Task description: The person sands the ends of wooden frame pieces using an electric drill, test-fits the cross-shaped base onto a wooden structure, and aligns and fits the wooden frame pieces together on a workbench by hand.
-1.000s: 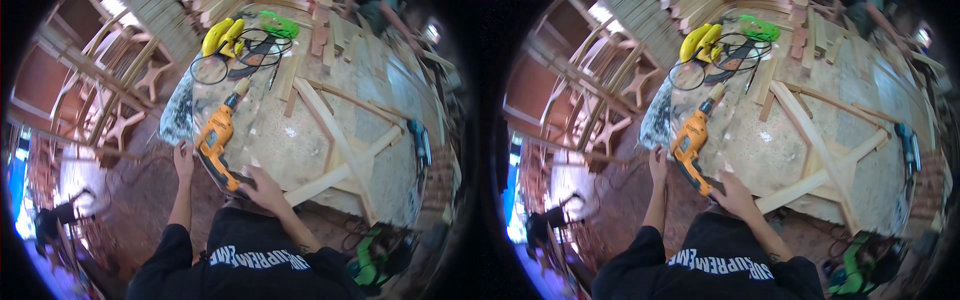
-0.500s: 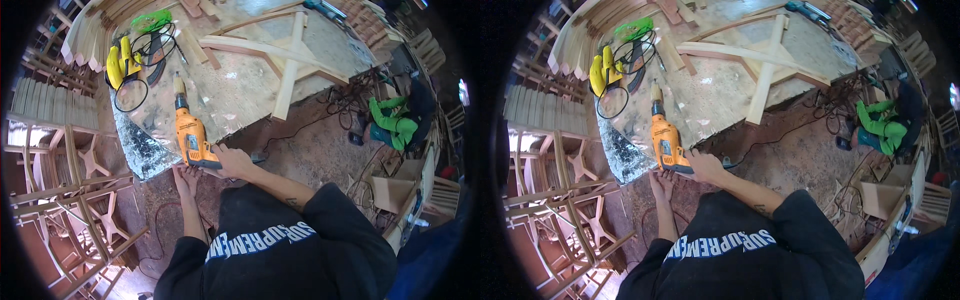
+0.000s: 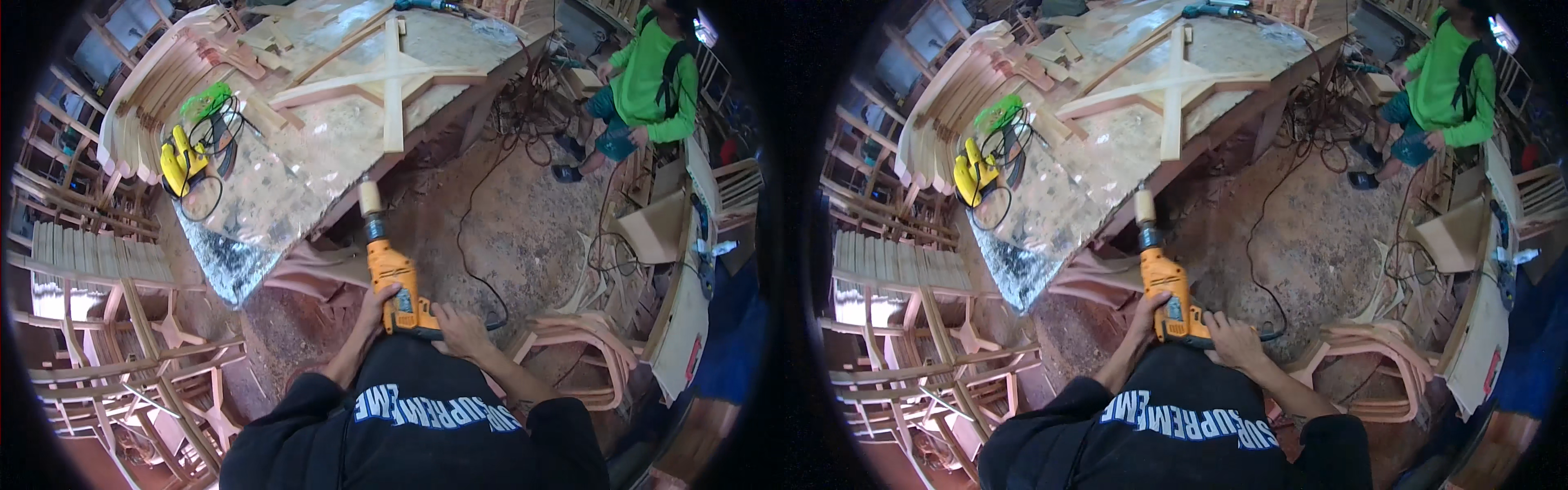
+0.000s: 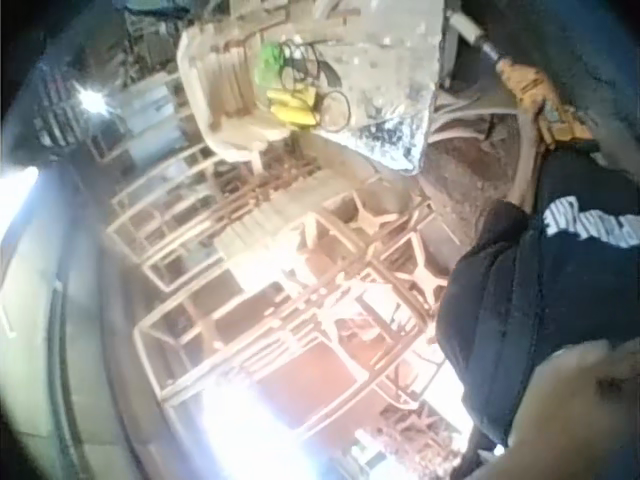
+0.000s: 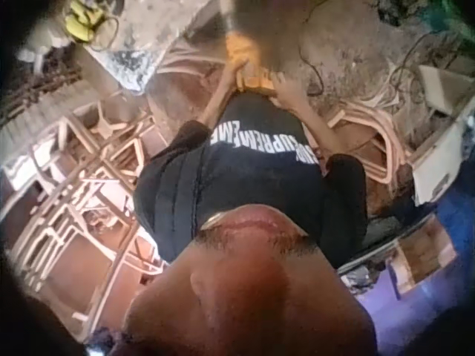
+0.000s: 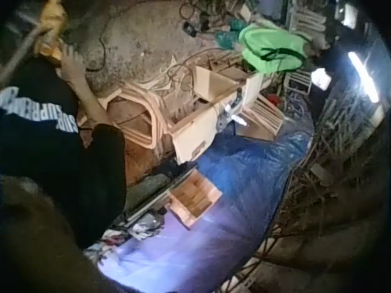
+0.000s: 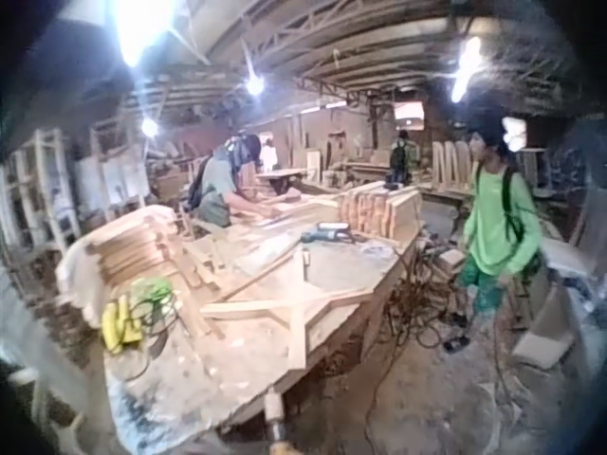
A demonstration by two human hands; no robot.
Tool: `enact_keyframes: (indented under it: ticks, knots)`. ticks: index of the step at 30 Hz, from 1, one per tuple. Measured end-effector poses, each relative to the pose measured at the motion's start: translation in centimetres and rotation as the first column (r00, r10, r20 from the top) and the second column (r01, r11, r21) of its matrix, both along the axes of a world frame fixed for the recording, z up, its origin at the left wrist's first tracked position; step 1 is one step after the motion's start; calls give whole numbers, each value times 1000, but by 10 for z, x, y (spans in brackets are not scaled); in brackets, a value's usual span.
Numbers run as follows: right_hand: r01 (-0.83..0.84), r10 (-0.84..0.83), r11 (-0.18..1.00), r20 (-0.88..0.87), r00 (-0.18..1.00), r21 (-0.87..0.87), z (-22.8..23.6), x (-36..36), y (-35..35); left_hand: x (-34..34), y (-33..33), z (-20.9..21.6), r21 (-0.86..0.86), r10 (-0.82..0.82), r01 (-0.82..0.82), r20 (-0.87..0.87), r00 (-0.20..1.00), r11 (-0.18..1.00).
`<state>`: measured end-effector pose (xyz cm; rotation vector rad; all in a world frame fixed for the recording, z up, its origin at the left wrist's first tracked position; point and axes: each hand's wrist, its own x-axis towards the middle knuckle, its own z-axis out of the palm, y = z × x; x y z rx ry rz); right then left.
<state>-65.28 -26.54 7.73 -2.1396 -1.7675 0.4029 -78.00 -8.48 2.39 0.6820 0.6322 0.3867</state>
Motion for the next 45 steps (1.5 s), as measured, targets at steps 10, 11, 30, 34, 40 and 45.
enact_keyframes:
  ticks: [10, 11, 30, 34, 40, 45]
  knots:
    - [299, -300, 954, -27, 954, -26, 2, -21, -10, 30, 10, -1, 20, -192, 193, -47, 980, 981]
    - [309, -309, 951, -27, 951, -7, 2, -21, -8, 31, 12, 0, 17, -193, 194, -46, 980, 981]
    - [310, -310, 951, -2, 951, 14, -6, -11, 15, 44, 36, 2, 0, -194, 195, -100, 976, 981]
    - [313, -313, 950, 21, 950, 2, 1, -9, 19, 45, 39, 5, -21, -198, 197, -117, 973, 980]
    - [307, -307, 951, 1, 952, -19, 2, -8, 29, 48, 50, 5, -12, -217, 218, -172, 961, 976]
    - [304, -304, 953, 13, 953, 5, -9, -2, 32, 54, 53, 3, -2, -221, 224, -164, 961, 975]
